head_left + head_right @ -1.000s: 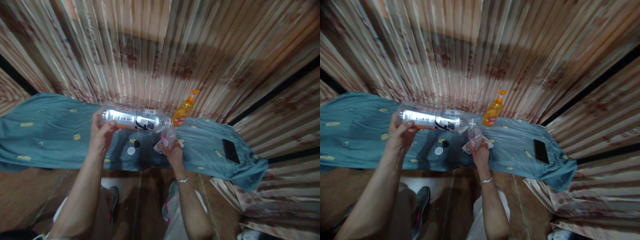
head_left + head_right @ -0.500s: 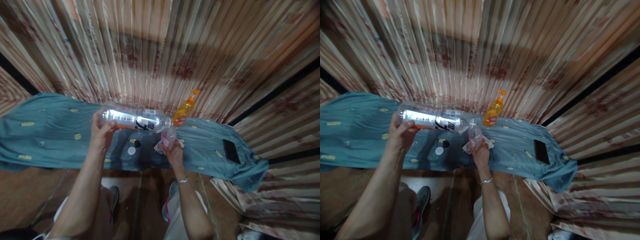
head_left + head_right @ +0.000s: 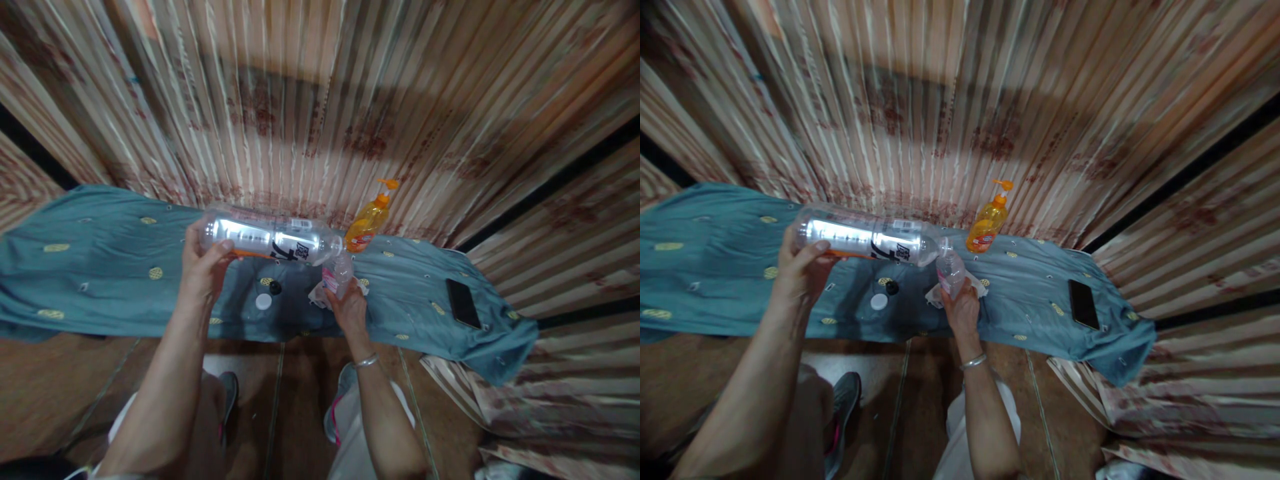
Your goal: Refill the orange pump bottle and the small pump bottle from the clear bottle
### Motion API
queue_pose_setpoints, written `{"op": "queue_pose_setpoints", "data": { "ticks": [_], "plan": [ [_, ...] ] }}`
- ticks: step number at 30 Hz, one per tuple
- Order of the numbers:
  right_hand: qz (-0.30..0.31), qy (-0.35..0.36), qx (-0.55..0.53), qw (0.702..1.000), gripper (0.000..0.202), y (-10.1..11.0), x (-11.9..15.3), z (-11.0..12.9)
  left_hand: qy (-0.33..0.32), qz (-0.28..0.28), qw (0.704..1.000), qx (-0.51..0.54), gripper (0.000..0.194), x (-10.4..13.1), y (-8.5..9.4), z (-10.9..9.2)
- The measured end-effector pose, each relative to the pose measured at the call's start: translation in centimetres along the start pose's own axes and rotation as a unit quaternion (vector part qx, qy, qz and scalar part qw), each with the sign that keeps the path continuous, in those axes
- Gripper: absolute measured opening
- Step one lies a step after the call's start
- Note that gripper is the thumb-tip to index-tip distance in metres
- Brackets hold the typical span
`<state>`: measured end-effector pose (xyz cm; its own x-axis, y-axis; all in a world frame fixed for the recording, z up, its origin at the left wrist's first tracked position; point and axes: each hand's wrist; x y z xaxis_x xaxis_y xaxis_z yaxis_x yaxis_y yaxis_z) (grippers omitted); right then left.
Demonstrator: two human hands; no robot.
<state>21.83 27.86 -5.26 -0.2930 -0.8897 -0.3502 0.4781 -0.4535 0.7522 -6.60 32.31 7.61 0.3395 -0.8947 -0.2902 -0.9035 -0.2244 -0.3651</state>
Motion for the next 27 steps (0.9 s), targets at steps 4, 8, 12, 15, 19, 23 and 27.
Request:
{"op": "queue_pose_setpoints", "data": {
  "ticks": [4, 8, 12, 15, 19, 23, 27],
  "plan": [
    [-0.018, 0.014, -0.008, 1.0, 0.06, -0.08, 0.03, -0.08, -0.007, 0.005, 1.0, -0.007, 0.051, 0.01, -0.03, 0.03],
    [0.004, 0.002, -0.009, 1.0, 0.057, 0.22, -0.02, 0.15, -0.001, -0.01, 1.0, 0.002, 0.054, -0.01, -0.13, 0.03],
    [0.01, -0.004, -0.009, 1.0, 0.059, 0.48, -0.03, 0.4, -0.001, -0.004, 1.0, -0.005, 0.053, -0.01, -0.13, 0.0],
    [0.005, -0.004, -0.012, 1.0, 0.059, 0.39, 0.0, 0.35, -0.001, -0.003, 1.0, -0.004, 0.058, -0.01, -0.13, -0.05],
    [-0.005, 0.001, -0.019, 1.0, 0.06, 0.06, 0.06, 0.02, -0.003, -0.005, 1.0, 0.003, 0.059, -0.03, -0.14, -0.07],
    [-0.022, 0.023, -0.03, 0.999, 0.063, -0.21, 0.11, -0.27, -0.009, 0.006, 1.0, -0.002, 0.057, -0.05, -0.09, -0.04],
    [-0.013, 0.014, -0.016, 1.0, 0.065, -0.32, 0.1, -0.32, 0.001, -0.002, 1.0, 0.001, 0.058, -0.03, -0.11, -0.01]
  ]
}}
Point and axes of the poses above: each hand's wrist, its own x-axis away from the middle knuckle, its own y-axis out of the back of the hand, z = x × y, and after that the axes turned 11 degrees about -x, right-handed
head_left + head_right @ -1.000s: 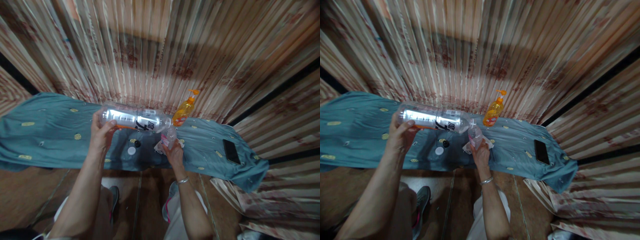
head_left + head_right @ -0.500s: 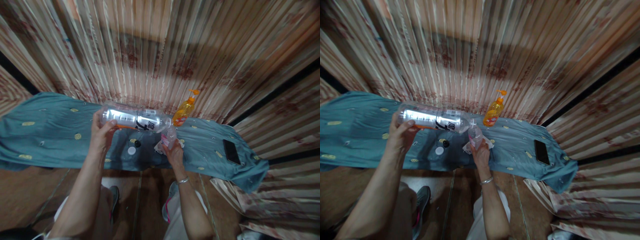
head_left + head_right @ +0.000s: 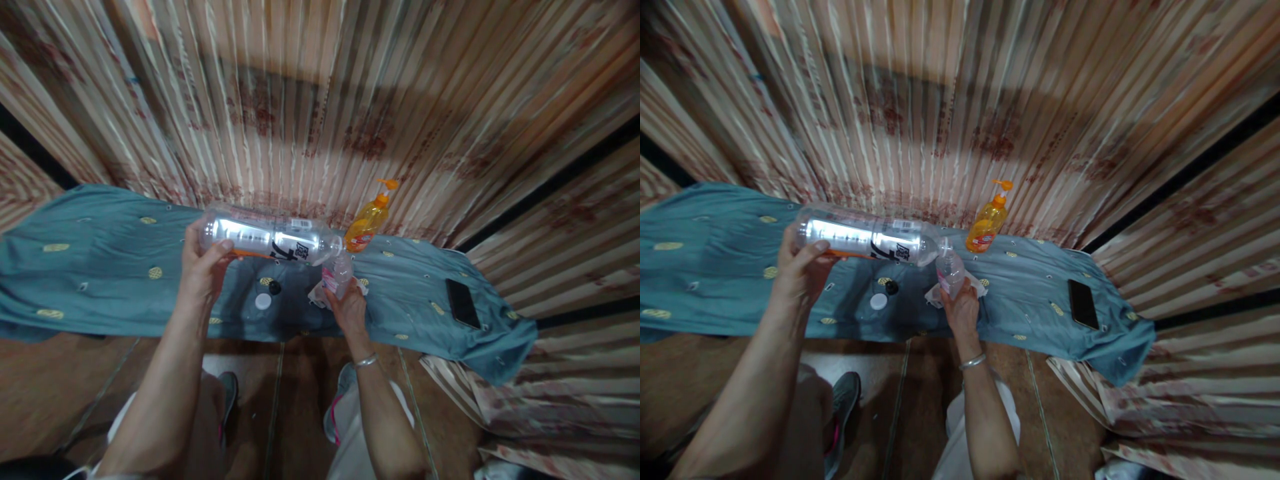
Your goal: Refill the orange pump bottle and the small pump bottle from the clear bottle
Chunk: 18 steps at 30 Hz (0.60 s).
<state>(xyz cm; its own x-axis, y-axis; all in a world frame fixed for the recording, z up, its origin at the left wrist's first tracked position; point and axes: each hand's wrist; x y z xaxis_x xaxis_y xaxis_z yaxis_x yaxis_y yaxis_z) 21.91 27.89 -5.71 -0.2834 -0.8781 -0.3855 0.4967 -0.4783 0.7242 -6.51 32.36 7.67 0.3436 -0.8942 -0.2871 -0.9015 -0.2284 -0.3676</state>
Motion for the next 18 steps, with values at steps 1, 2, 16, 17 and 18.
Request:
{"op": "queue_pose_setpoints", "data": {
  "ticks": [1, 2, 16, 17, 18],
  "plan": [
    [-0.001, 0.0, 0.004, 1.0, 0.065, -0.02, 0.0, -0.02, 0.001, -0.003, 1.0, 0.001, 0.058, 0.0, -0.01, 0.01],
    [-0.004, 0.004, 0.006, 1.0, 0.064, -0.05, 0.0, -0.04, 0.001, -0.005, 1.0, 0.002, 0.058, 0.0, -0.01, 0.03],
    [0.008, -0.006, 0.002, 1.0, 0.063, 0.16, -0.05, 0.06, 0.006, -0.012, 1.0, -0.003, 0.061, 0.08, -0.15, -0.15],
    [0.007, -0.007, 0.002, 1.0, 0.063, 0.22, -0.06, 0.13, 0.003, -0.008, 1.0, -0.003, 0.061, 0.07, -0.13, -0.11],
    [0.004, -0.006, 0.001, 1.0, 0.062, 0.27, -0.06, 0.19, 0.0, -0.003, 1.0, -0.004, 0.061, 0.06, -0.09, -0.06]
  ]
}}
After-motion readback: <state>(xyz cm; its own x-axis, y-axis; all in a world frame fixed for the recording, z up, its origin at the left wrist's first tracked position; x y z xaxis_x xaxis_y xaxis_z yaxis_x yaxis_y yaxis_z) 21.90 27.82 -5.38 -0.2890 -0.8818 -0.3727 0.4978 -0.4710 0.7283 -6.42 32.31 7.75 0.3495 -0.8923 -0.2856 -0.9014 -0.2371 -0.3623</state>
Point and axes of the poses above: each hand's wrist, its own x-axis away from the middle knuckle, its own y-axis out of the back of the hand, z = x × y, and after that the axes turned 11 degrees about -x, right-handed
